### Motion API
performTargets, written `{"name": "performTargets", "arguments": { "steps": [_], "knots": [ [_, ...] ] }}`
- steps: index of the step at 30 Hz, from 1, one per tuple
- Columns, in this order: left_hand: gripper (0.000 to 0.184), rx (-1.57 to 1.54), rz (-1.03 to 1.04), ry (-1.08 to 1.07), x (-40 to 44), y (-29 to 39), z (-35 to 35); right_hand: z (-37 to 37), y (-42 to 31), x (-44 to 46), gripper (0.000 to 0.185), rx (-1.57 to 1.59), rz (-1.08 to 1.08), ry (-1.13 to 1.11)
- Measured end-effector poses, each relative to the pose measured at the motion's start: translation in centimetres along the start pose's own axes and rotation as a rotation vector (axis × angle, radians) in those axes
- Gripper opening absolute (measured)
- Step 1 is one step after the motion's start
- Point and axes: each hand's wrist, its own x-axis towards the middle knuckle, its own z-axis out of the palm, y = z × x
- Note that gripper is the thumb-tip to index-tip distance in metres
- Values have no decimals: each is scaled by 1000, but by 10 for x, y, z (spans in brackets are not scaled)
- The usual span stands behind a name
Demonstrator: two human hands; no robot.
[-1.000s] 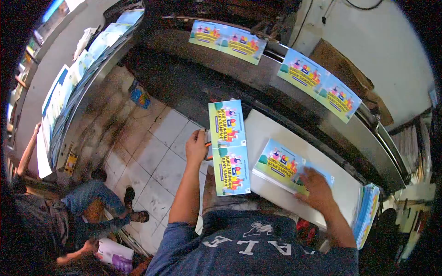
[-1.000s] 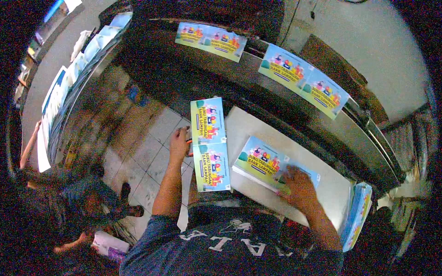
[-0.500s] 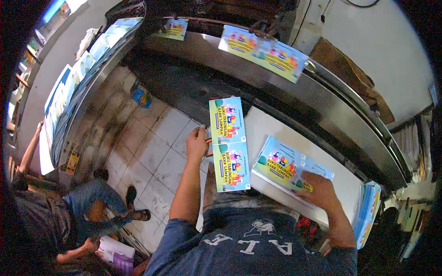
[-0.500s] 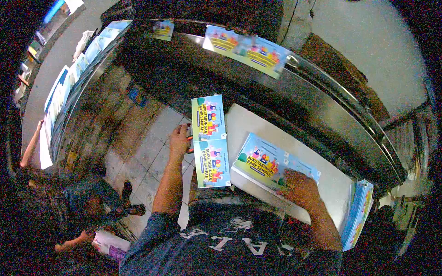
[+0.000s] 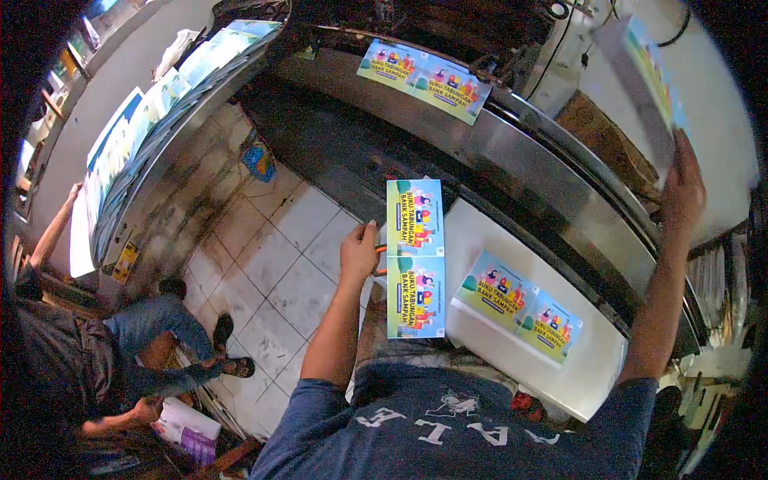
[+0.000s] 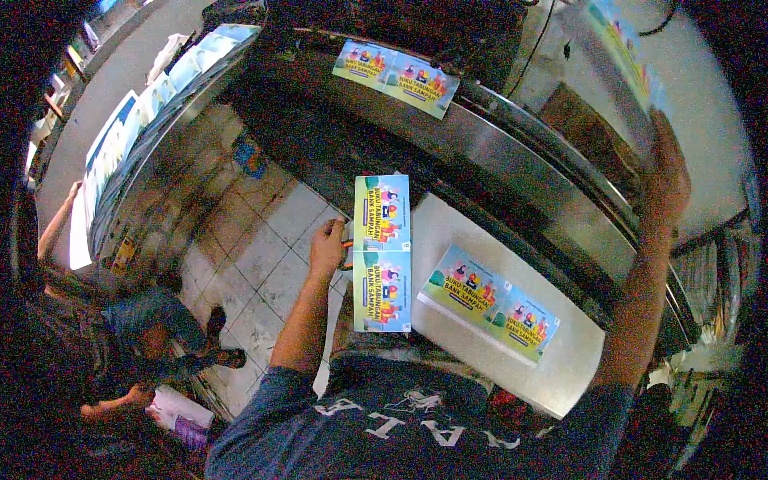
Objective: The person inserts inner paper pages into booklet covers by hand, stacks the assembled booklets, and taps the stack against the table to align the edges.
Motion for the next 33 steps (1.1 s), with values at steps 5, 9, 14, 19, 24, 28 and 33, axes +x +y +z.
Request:
{"name": "performTargets", "arguments": {
  "steps": [5,9,14,19,24,28,33],
  "knots": [
    [49,0,99,99,-5,2,1,95,-6,-31,43,-307,-189,-125],
    [47,1,167,108,7,-19,6,113,-27,-111,45,-32,-275,-282],
    [49,37,170,62,0,-9,5,62,-47,-194,35,-34,-113,-739],
    [49,-37,166,83,0,-11,9,-11,-87,-263,67,252,-141,-1191],
    [47,-83,144,44,1,-14,9,-39,-103,-318,66,275,-136,-1139],
    [47,-98,23,27,-6,6,3,-44,-111,-315,62,147,-219,-1004],
    [47,40,187,77,12,-34,12,-40,-98,-311,66,174,-241,-1134]
  ]
}}
